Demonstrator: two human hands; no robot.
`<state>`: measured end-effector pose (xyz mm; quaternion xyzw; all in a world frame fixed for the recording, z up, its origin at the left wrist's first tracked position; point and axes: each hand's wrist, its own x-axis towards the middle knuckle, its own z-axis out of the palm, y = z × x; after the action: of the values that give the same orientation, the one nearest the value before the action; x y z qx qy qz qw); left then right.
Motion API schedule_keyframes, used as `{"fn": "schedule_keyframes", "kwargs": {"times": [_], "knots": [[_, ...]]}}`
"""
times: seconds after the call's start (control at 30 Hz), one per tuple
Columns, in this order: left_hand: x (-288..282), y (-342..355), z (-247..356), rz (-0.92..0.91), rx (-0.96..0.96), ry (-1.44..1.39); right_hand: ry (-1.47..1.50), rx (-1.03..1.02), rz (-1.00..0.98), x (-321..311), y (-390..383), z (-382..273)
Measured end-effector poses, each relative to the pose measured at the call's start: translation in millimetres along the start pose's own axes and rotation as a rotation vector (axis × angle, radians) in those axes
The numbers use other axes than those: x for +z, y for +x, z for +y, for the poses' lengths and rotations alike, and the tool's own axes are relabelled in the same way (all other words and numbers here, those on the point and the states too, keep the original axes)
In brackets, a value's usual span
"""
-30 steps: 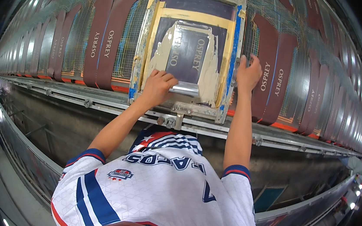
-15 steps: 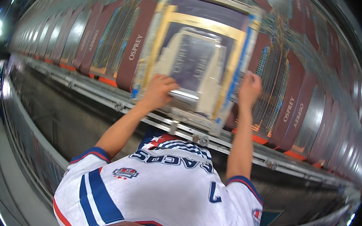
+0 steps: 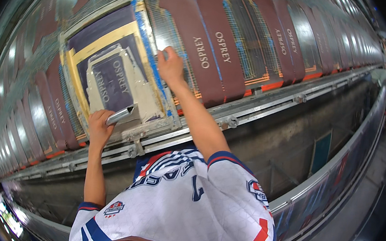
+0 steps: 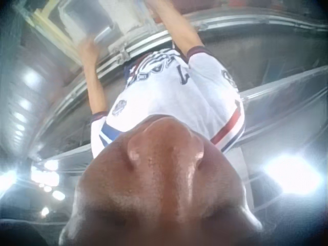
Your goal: The person uses a squeegee to spread white ink across a screen-printing frame mounted on a conveyor. They repeatedly pull the squeegee across the mesh to transfer ink onto the fabric below, then lift the frame to reveal the printed Osprey logo.
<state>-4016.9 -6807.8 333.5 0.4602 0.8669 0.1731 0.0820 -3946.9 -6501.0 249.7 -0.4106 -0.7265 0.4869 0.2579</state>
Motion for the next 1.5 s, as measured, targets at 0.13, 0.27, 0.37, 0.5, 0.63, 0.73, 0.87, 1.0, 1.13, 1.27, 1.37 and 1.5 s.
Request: {"fn": "schedule_keyframes", "kwargs": {"times": [0.13,0.27,0.37,0.5,0.63,0.73,0.87,1.0,1.13,1.27,1.37,1.5], "knots": [[-5,7,4,-0.092,-0.002,-0.01,-0.04,0.113,-0.074,1,2,-3],[-9,9,7,-0.154,-0.017,0.069,0.051,0.132,-0.178,-2,2,-3],[-9,12,5,-0.18,-0.007,0.095,0.192,0.196,-0.314,-5,-1,-2],[-8,21,6,-0.27,-0.018,0.119,0.362,0.147,-0.313,-7,-5,0],[-9,26,7,-0.305,-0.018,0.149,0.403,0.095,-0.291,-6,-5,1],[-11,27,8,-0.317,-0.021,0.171,0.449,0.113,-0.296,-4,-5,1],[-11,26,9,-0.309,-0.022,0.188,0.491,0.139,-0.315,-4,-6,2],[-10,25,10,-0.329,-0.024,0.19,0.502,0.161,-0.337,-6,-5,1],[-11,23,8,-0.326,-0.021,0.22,0.481,0.145,-0.317,-6,-4,1],[-12,22,6,-0.33,-0.044,0.215,0.488,0.136,-0.3,-7,-4,1],[-11,22,6,-0.314,-0.049,0.21,0.47,0.116,-0.313,-7,-3,1],[-9,23,6,-0.294,-0.037,0.187,0.468,0.087,-0.28,-8,1,0]]}}
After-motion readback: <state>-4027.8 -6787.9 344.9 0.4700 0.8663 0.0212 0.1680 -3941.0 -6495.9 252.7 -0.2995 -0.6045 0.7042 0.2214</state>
